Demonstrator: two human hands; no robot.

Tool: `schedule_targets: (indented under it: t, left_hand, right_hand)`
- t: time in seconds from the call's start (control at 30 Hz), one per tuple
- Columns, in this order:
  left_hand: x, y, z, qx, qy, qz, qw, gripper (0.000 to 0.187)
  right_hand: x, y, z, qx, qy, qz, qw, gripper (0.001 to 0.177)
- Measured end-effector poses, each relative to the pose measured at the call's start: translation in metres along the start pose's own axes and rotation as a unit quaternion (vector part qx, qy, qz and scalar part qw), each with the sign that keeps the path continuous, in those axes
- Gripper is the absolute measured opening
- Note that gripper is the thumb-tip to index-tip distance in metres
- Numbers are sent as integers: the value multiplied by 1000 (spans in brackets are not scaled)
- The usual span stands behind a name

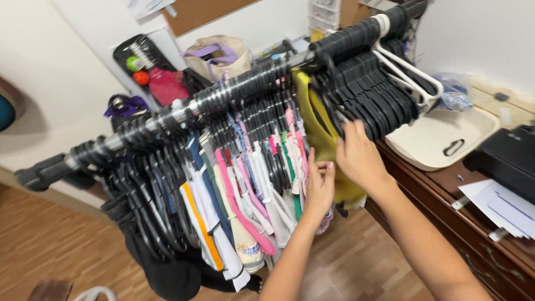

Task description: Hanging various pieces of clothing onto hangers and placing them on a garment rack.

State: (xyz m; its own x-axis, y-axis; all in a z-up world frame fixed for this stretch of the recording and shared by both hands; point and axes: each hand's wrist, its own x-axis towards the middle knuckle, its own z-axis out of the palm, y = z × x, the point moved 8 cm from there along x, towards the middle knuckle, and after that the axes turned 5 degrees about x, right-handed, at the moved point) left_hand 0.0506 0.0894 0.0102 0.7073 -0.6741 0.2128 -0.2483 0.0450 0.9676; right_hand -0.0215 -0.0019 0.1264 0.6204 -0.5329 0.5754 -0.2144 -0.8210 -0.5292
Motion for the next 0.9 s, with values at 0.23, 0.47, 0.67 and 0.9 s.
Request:
schedule_targets:
  t: [0.23, 0.47, 0.67, 0.9]
  left_hand:
    - [-27, 69, 9, 203, 46, 305, 929, 65]
    - [-63, 92, 128, 323, -258, 495, 765, 38]
    - [-140, 68, 250, 149, -401, 451, 783, 23]
    - [-134, -104, 386, -135, -416, 11, 899, 25]
  right_hand:
    - [-170, 124, -92, -50, -84, 211, 973, 30]
    - [-320, 193, -181, 93, -74, 263, 957, 36]
    - [-364, 175, -257, 91, 141, 269, 948, 30]
    - [-577, 253, -335, 2, 197, 502, 842, 22]
